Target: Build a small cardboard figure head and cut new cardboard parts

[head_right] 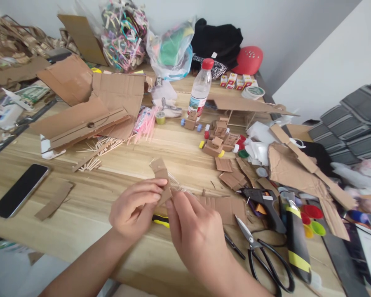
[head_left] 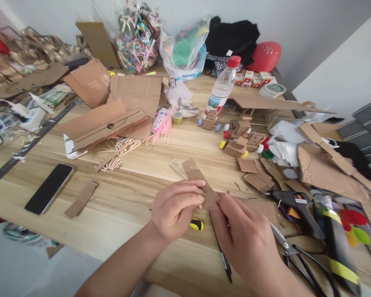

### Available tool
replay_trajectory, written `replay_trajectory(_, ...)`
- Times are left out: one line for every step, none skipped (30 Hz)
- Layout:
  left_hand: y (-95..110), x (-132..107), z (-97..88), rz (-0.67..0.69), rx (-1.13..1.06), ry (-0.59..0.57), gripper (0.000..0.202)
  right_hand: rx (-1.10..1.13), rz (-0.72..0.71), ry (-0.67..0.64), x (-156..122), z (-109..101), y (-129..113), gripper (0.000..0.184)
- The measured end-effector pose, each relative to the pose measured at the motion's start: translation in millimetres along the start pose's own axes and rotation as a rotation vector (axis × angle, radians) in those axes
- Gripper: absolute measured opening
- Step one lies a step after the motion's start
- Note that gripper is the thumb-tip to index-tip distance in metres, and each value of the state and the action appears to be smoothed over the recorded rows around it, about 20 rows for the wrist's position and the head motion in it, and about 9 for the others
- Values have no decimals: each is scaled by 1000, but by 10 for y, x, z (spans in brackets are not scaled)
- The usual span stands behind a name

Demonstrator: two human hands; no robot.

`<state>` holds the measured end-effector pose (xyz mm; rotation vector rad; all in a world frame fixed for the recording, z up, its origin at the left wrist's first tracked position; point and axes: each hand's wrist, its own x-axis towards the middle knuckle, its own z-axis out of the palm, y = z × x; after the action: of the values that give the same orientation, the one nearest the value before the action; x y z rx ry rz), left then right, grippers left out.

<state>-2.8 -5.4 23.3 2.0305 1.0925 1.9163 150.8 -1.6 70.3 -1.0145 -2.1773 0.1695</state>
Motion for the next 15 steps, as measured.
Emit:
replay_trajectory(3, 4, 13, -8, 12, 0, 10, -73, -24, 2, 8, -11, 7, 36)
replay_trajectory(7, 10, 25, -15, 23, -1, 11, -131, -44, 1, 12, -20, 11, 37)
replay_trajectory(14, 15, 34, -20, 31, -1, 12, -174, -62, 5, 11, -26, 12, 38)
replay_trajectory(21, 18, 43, -27, 32, 0, 14, -208, -75, 9, 6, -28, 9, 39)
replay_trajectory(30, 19, 51, -39, 27, 4, 15, -237, -83, 13, -2, -27, 5, 40)
replay_trajectory(38, 16, 59, -54, 15, 14, 16, -264, -86, 14, -14, -22, 0, 40)
replay_trajectory(45, 11, 66, -74, 0, 27, 18, -286, -84, 20, -25, -13, -4, 39)
replay_trajectory(50, 4, 74, -95, -13, 43, 19, -300, -80, 24, -35, -2, -6, 39)
replay_trajectory(54, -5, 80, -112, -22, 55, 19, -300, -73, 29, -42, 10, -8, 38)
replay_trajectory(55, -14, 86, -122, -28, 64, 19, -278, -62, 29, -43, 22, -8, 37)
replay_trajectory(54, -22, 91, -126, -28, 69, 19, -228, -43, 23, -40, 33, -7, 36)
replay_trajectory(51, -29, 94, -125, -25, 71, 19, -149, -11, 4, -30, 42, -6, 36)
replay_trajectory(47, -35, 95, -120, -19, 69, 20, -46, 29, -24, -17, 50, -6, 35)
replay_trajectory(41, -38, 95, -112, -10, 67, 20, 70, 81, -63, -1, 55, -5, 34)
replay_trajectory(35, -41, 93, -103, 1, 66, 20, 188, 138, -103, 16, 59, -4, 33)
